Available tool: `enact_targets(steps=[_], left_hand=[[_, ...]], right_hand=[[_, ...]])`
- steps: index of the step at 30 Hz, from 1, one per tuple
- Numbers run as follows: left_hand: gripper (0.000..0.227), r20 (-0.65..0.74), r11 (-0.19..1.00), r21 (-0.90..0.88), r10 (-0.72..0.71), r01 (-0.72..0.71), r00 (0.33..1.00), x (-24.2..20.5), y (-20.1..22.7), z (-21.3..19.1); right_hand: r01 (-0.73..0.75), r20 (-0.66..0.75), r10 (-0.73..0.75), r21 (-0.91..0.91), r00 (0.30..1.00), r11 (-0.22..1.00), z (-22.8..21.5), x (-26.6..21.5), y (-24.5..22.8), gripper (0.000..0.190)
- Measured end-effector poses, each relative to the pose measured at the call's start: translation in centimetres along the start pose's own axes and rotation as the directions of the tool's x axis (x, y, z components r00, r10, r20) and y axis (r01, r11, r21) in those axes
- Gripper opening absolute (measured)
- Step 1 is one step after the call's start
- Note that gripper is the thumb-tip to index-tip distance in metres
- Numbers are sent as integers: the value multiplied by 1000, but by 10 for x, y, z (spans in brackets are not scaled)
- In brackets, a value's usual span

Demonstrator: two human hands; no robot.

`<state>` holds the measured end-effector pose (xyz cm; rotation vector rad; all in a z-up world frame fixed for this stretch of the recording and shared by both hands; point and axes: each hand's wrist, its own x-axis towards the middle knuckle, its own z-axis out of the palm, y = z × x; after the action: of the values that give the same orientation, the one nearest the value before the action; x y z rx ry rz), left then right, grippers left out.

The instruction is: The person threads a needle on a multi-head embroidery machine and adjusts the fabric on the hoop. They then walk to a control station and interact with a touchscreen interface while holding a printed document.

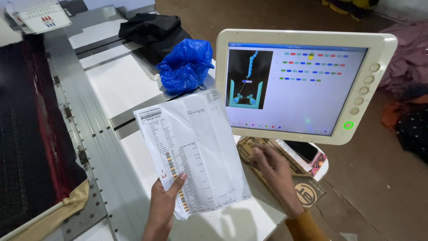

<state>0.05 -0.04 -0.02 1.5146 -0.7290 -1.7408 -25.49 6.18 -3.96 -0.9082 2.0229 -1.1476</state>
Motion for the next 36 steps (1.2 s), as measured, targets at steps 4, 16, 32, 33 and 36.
enact_targets(steps=[4, 16, 32, 33, 36], left_hand=[[41, 9, 1000, 25, 13, -13, 1000, -1, 0, 0], [46, 62, 991, -119, 74, -67, 995, 7, -6, -18], [48, 28, 998, -52, 47, -45, 999, 14, -16, -30], [47, 17, 998, -42, 36, -35, 999, 14, -15, -28], [48, 33, 998, -35, 52, -51, 998, 15, -17, -29]], right_hand=[[-54, 209, 32, 99, 977, 994, 14, -12, -13, 63], [-233, 326, 105, 384, 939, 894, 44, -11, -30, 35], [-353, 307, 243, 381, 920, 855, 53, -29, -63, 65], [-330, 312, 210, 409, 927, 850, 53, -25, -58, 65], [-295, 303, 176, 410, 937, 863, 55, -20, -49, 62]])
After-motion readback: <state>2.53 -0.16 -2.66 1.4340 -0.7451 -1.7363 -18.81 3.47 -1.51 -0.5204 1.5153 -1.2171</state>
